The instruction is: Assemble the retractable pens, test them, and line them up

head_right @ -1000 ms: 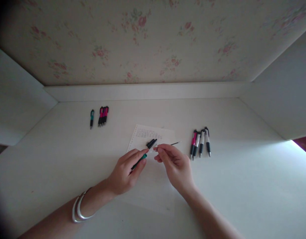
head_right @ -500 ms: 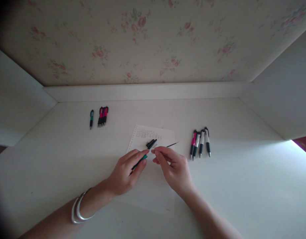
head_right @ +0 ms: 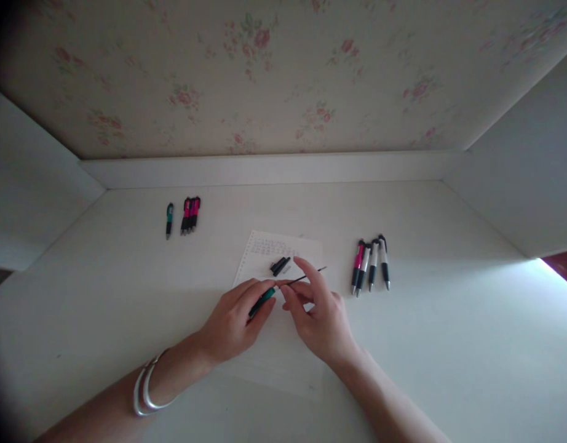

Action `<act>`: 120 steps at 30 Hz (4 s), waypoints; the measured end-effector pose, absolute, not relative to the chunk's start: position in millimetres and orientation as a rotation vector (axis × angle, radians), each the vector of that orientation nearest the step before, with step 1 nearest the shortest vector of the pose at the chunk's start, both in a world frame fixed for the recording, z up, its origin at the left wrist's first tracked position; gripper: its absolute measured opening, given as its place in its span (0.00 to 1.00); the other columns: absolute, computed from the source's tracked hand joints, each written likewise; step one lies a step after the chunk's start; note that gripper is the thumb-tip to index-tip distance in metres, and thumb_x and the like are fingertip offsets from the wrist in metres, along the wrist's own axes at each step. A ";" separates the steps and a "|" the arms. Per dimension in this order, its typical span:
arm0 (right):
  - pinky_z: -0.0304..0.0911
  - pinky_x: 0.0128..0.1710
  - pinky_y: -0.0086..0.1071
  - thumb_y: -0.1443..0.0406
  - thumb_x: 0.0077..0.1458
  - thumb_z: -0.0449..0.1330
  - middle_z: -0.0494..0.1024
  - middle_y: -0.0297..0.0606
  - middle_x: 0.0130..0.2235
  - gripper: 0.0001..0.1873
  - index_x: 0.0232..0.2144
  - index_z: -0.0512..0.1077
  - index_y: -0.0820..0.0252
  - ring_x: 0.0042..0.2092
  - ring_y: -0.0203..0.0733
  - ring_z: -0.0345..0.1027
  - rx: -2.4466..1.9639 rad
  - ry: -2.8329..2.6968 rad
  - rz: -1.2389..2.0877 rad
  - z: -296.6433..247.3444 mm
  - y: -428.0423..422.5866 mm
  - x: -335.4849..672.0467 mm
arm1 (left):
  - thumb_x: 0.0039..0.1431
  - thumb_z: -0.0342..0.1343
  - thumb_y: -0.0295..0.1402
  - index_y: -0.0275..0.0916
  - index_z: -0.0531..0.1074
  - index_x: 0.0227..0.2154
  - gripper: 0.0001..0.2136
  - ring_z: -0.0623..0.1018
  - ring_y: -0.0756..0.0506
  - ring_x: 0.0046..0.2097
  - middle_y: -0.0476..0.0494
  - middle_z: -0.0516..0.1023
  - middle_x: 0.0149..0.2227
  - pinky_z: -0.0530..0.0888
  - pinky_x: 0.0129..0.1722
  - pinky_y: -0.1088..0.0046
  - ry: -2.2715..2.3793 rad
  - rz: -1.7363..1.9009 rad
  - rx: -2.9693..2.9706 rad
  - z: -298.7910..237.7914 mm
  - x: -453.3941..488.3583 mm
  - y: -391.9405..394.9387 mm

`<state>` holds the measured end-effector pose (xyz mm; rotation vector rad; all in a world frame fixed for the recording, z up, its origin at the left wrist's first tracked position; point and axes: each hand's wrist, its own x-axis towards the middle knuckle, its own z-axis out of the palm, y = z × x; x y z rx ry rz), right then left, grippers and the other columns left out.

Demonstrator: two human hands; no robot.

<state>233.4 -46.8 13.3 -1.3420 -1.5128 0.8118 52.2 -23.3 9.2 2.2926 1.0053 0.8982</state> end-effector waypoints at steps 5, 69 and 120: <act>0.73 0.23 0.24 0.63 0.63 0.57 0.84 0.37 0.35 0.30 0.65 0.54 0.57 0.30 0.39 0.81 -1.362 -1.549 0.895 14.3 -48.5 232.5 | 0.69 0.50 0.29 0.36 0.64 0.55 0.14 0.80 0.42 0.44 0.38 0.80 0.44 0.78 0.44 0.62 0.980 0.895 2.365 1.5 50.6 -24.3; 0.64 0.25 0.28 0.53 0.62 0.57 0.73 0.34 0.22 0.19 0.26 0.73 0.59 0.25 0.36 0.67 -1.299 -1.405 1.267 33.0 -43.0 231.3 | 0.65 0.56 0.40 0.35 0.68 0.53 0.19 0.78 0.49 0.30 0.40 0.81 0.35 0.74 0.31 0.73 0.741 0.717 1.465 13.4 45.3 -18.8; 0.65 0.31 0.37 0.50 0.66 0.49 0.81 0.40 0.48 0.23 0.57 0.69 0.51 0.40 0.51 0.79 -2.114 -2.029 0.244 16.6 -17.3 226.6 | 0.68 0.50 0.42 0.38 0.71 0.37 0.12 0.69 0.51 0.29 0.51 0.71 0.28 0.67 0.30 0.76 1.033 1.001 1.244 11.5 51.1 -11.3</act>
